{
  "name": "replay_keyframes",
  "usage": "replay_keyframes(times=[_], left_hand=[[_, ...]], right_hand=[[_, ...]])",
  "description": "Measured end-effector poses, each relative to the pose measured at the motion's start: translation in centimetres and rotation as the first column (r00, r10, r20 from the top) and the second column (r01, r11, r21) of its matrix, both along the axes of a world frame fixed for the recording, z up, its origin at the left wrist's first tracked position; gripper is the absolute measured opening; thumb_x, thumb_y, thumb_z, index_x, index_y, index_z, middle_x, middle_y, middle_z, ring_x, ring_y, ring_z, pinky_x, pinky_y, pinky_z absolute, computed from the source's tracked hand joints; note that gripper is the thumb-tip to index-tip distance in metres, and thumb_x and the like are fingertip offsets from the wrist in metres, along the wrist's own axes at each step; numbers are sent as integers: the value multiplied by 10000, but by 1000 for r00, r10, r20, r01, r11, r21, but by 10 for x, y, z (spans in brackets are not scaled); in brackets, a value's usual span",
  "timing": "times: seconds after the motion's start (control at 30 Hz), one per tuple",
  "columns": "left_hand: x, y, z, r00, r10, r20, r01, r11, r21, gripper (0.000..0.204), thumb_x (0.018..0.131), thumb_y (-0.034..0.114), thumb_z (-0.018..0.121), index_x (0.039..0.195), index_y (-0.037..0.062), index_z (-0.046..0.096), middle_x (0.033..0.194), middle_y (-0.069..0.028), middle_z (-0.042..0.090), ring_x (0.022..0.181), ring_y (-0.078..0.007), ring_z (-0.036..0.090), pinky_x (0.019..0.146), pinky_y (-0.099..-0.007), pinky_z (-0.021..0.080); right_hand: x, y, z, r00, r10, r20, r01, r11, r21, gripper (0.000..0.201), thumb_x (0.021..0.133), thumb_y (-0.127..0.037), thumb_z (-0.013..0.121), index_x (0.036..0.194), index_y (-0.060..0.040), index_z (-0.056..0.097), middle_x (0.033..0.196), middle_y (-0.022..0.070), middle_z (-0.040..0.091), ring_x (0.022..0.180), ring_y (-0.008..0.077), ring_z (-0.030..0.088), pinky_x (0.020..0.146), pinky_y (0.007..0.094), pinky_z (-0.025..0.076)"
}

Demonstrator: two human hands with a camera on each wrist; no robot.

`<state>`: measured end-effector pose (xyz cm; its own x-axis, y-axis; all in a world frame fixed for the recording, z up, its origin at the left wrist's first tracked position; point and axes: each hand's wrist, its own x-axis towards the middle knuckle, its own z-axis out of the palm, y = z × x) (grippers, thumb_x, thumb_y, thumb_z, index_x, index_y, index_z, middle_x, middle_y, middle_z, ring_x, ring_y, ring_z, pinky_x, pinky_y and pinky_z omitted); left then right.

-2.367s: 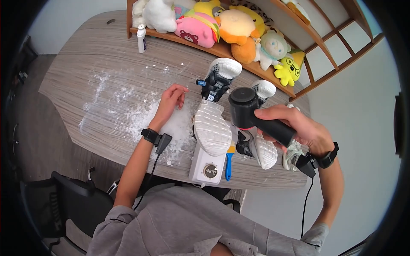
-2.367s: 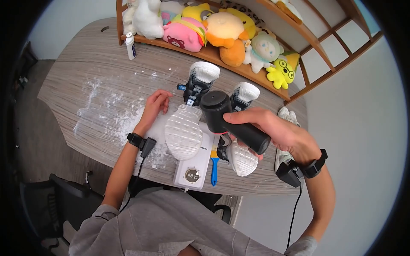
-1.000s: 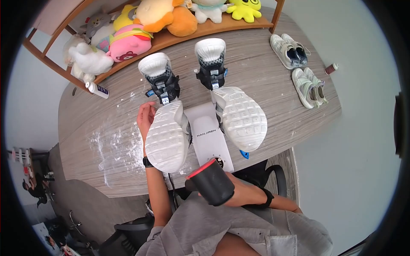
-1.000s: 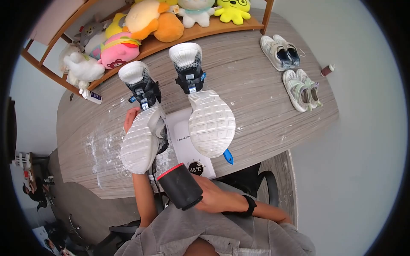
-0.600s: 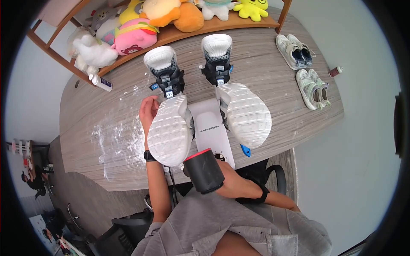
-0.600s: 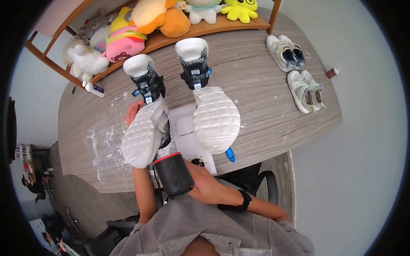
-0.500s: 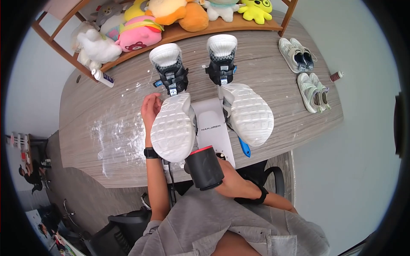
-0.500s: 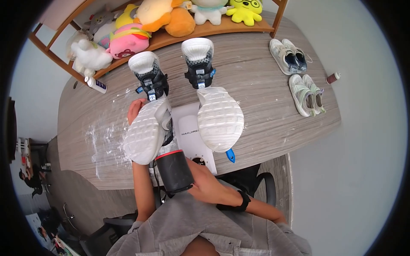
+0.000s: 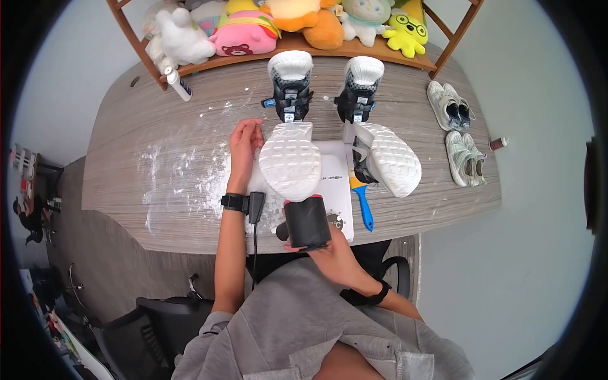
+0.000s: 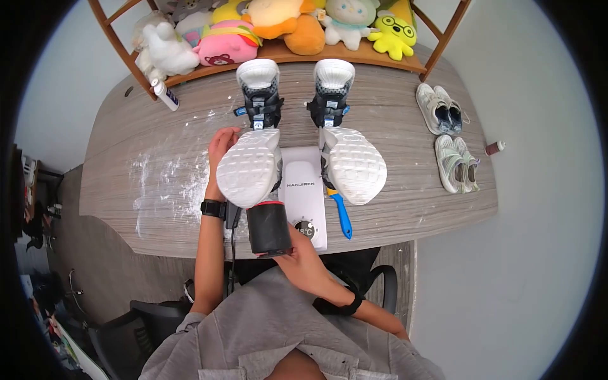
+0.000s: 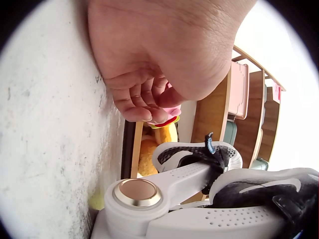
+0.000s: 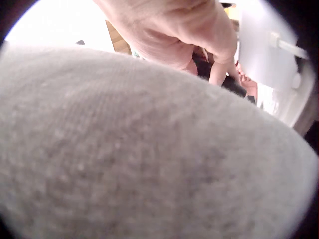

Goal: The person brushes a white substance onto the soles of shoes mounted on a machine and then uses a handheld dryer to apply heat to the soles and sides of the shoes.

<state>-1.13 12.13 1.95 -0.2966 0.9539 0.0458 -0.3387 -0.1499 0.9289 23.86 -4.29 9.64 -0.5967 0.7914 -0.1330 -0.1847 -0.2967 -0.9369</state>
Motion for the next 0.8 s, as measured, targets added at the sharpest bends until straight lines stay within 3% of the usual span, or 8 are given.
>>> replay_keyframes(times=[0.07,0.2,0.27,0.57,0.7,0.8], left_hand=[[-1,0,-1,1000,5,8,-5,1000,4,230,1036,189,497,1064,9,639,758,1,537,639,-78,499,584,-222,423],[-2,1,-5,999,-20,42,19,999,32,227,1033,180,490,1061,12,639,745,-1,539,609,-86,505,558,-234,425],[-2,2,-6,999,-26,39,25,999,31,217,1025,168,491,1055,14,641,736,-2,539,600,-89,507,553,-236,425],[-2,1,-4,998,-17,53,15,999,33,206,1016,171,502,1039,22,643,731,-8,543,598,-89,511,544,-241,431],[-1,0,-4,997,-36,71,34,999,31,207,1015,182,512,1024,19,638,732,-12,546,598,-90,509,537,-244,429],[-2,0,-5,996,-41,75,38,998,41,211,1015,186,514,1019,13,634,732,-14,546,596,-91,506,534,-246,427]], right_hand=[[-5,-2,0,994,-63,-91,52,991,-120,356,931,124,532,1273,29,507,1176,117,635,1111,164,627,975,294,512],[-14,-3,2,994,-105,-28,103,992,-68,301,938,125,520,1229,48,521,1138,130,641,1074,190,647,975,349,558],[-18,-4,6,977,-188,-99,168,968,-186,254,954,105,519,1204,59,531,1141,137,636,1089,212,641,992,392,561],[-33,-8,8,989,-145,-34,140,983,-116,301,954,121,493,1245,45,507,1151,122,621,1089,213,635,983,448,576],[-37,-13,14,991,-135,-3,134,989,-68,337,935,151,472,1252,40,505,1145,114,626,1087,192,635,966,396,576],[-36,-14,17,988,-124,95,118,991,64,340,911,155,493,1227,35,525,1143,106,621,1059,164,632,909,320,555]])
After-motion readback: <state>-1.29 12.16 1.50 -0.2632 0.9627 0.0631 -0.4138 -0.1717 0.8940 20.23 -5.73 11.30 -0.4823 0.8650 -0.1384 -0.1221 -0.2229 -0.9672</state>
